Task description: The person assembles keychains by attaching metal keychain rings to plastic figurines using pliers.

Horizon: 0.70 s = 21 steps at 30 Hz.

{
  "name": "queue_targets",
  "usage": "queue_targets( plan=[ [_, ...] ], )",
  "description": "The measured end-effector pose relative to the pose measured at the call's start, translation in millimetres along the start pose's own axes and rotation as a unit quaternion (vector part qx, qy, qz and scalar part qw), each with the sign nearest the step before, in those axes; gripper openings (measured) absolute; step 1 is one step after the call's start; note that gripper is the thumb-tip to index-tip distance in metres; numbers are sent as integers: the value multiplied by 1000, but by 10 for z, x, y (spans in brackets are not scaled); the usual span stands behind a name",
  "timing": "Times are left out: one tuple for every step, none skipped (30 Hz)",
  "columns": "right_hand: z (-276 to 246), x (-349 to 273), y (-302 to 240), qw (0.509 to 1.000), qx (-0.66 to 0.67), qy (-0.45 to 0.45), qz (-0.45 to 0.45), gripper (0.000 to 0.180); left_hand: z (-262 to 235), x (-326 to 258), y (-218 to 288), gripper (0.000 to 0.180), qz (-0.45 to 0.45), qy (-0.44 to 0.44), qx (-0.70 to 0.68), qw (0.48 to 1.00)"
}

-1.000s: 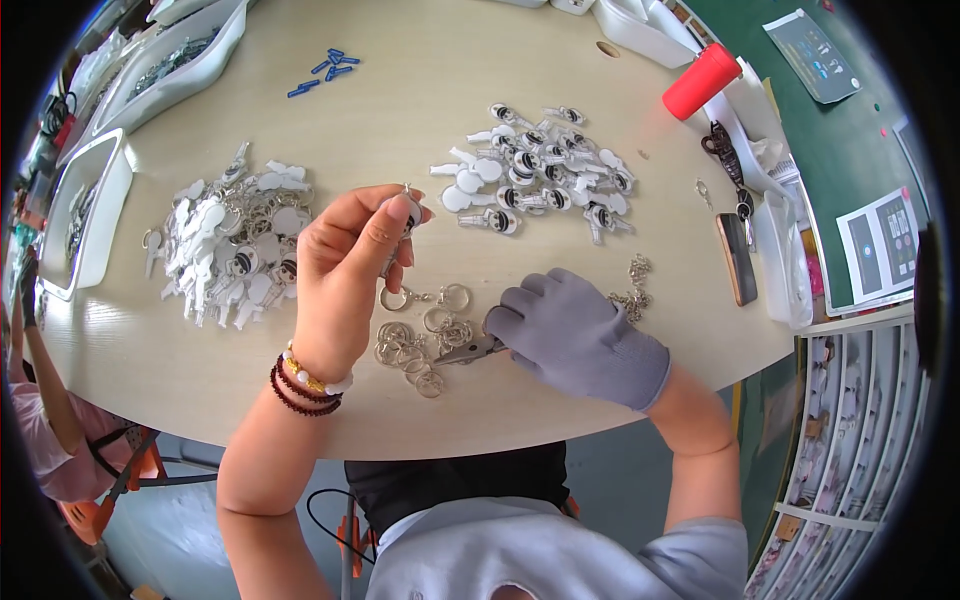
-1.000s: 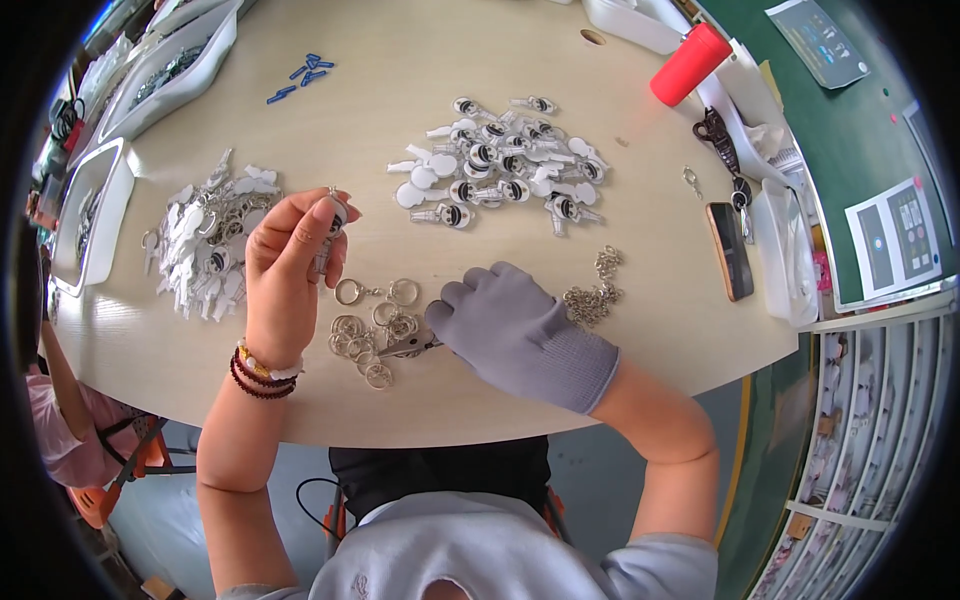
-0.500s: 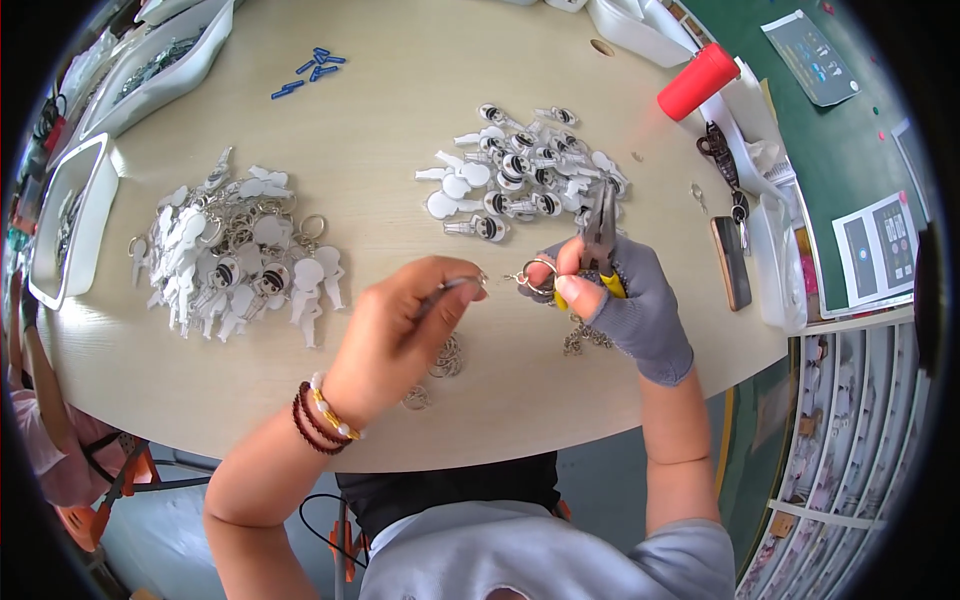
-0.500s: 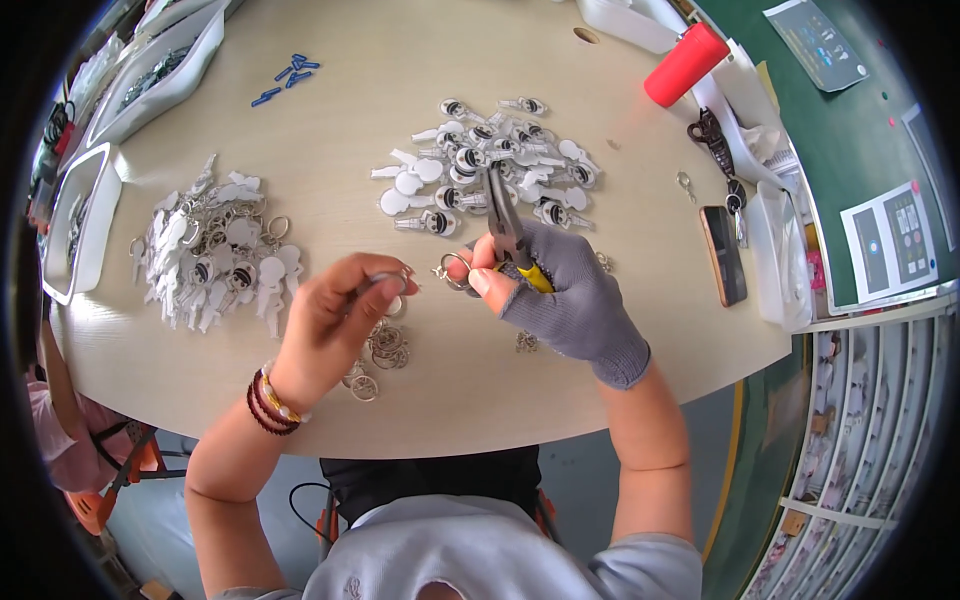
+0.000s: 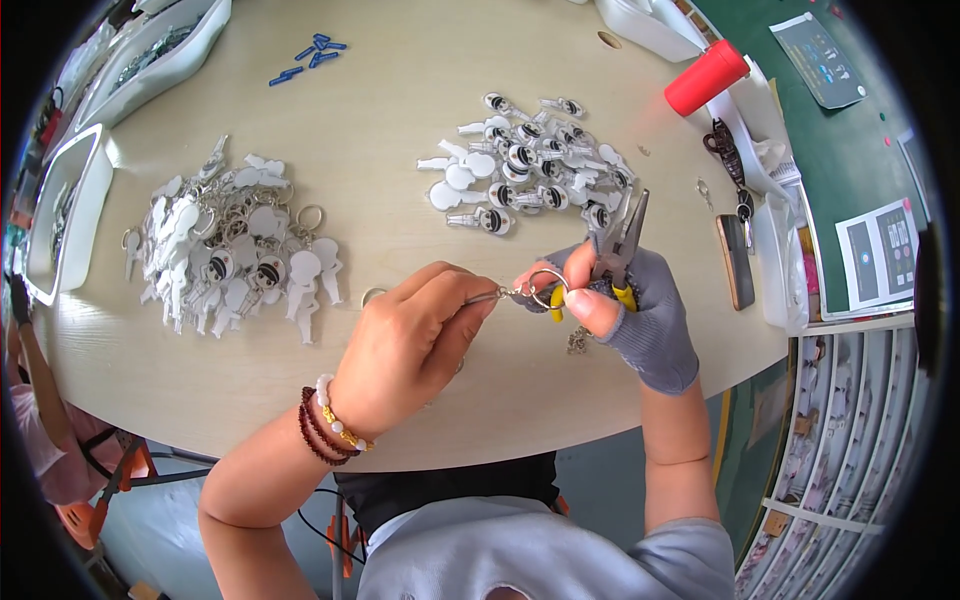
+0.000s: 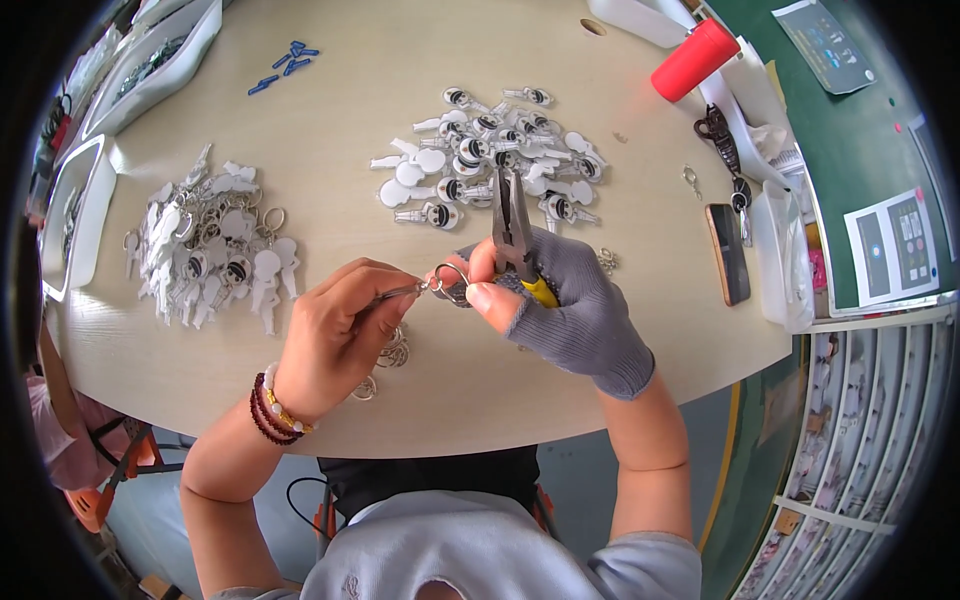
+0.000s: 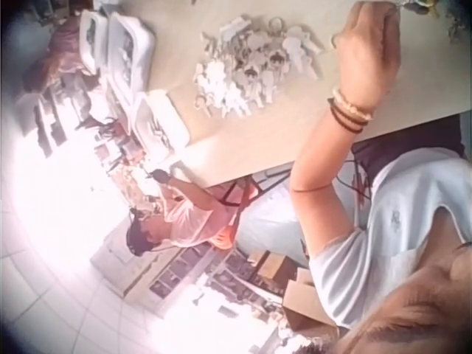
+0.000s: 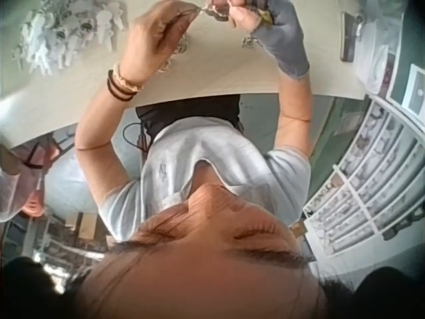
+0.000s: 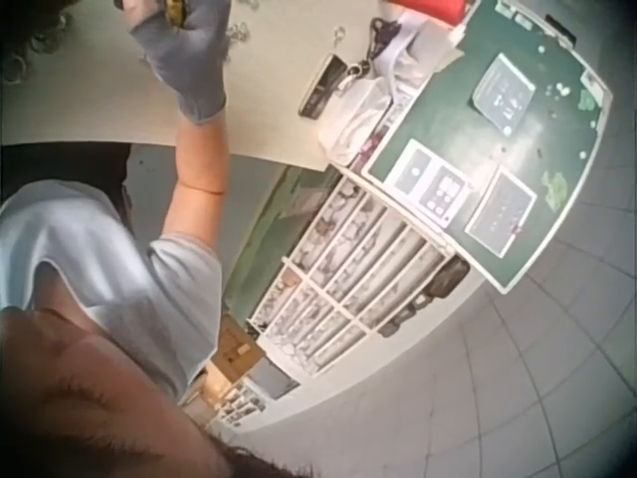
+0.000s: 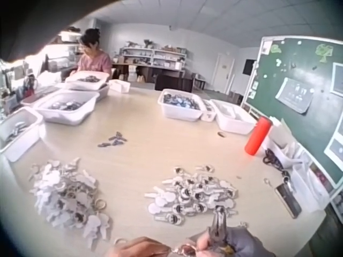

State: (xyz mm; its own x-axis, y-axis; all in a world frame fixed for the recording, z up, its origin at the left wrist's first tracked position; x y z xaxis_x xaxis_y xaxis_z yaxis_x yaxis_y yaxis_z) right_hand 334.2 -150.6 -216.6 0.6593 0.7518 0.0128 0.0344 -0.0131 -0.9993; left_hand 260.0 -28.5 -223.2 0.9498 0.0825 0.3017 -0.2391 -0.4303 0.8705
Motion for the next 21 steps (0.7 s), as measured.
queue_targets(
  plan=[
    [7,-4,-5,1000,0,-1,1,7,-3,-2,-1,10,-2,-1,-2,1000],
    [20,-13,-2,1000,2,-2,11,7,-12,-3,6,10,-3,-1,-2,1000],
    [28,-17,6,1000,3,-3,21,7,-22,-1,-10,10,-17,-2,-10,1000],
    [25,-19,-1,1000,3,-3,20,7,-28,-1,-28,11,-30,-2,-18,999],
    [54,-21,-11,1000,-6,-22,18,7,-33,0,-36,11,-30,-2,-17,999],
    [82,-24,-25,999,-14,-40,16,7,-64,2,-40,12,-23,11,-19,999],
    [70,-32,-50,999,-13,-41,13,7,-97,7,-38,13,-16,23,-19,999],
    [65,-47,-68,998,-38,-48,18,11,-111,10,-31,13,-14,23,-15,1000],
    [62,-53,-77,996,-63,-55,22,15,-160,7,-29,14,-19,41,-27,999],
    [42,-40,-18,997,-59,-55,16,15,-205,-1,-35,16,-24,57,-37,997],
    [-13,-24,75,991,130,-35,16,22,-209,-4,-24,16,-20,55,-32,998],
    [-51,-9,127,949,316,-15,15,29,-272,-22,17,17,5,86,-41,995],
    [-29,-3,150,900,434,-16,32,42,-336,-33,58,18,30,115,-51,992],
    [-39,-23,205,881,468,13,63,54,-349,-24,78,18,35,111,-44,992],
    [29,-39,206,887,453,1,84,60,-392,-23,160,19,66,122,-12,990],
    [128,-56,234,891,442,-14,108,67,-429,-48,220,20,94,133,25,986],
    [199,-88,219,925,359,-15,122,78,-455,-69,252,22,114,144,51,982],
    [229,-95,263,950,285,-42,123,71,-464,-72,252,22,116,139,61,982],
    [214,-104,145,993,91,-52,57,65,-465,-89,344,24,155,150,104,971],
    [249,-120,21,992,-108,-57,-10,59,-454,-108,431,25,195,160,146,957],
    [281,-117,-137,954,-266,-9,-135,51,-444,-105,466,28,214,166,155,950]
  ],
)
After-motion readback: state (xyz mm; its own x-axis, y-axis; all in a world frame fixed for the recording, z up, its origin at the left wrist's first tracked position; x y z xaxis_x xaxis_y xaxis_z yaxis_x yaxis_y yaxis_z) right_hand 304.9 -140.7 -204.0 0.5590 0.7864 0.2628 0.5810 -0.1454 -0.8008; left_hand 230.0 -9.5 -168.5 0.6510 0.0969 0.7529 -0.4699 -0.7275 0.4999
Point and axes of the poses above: each hand's wrist, its own x-axis towards the middle knuckle, its own z-axis out of the palm, y = z × x, the point moved 10 cm from there along x, towards the middle knuckle, and after that the axes turned 1 degree about -z, right-handed, at the moved point
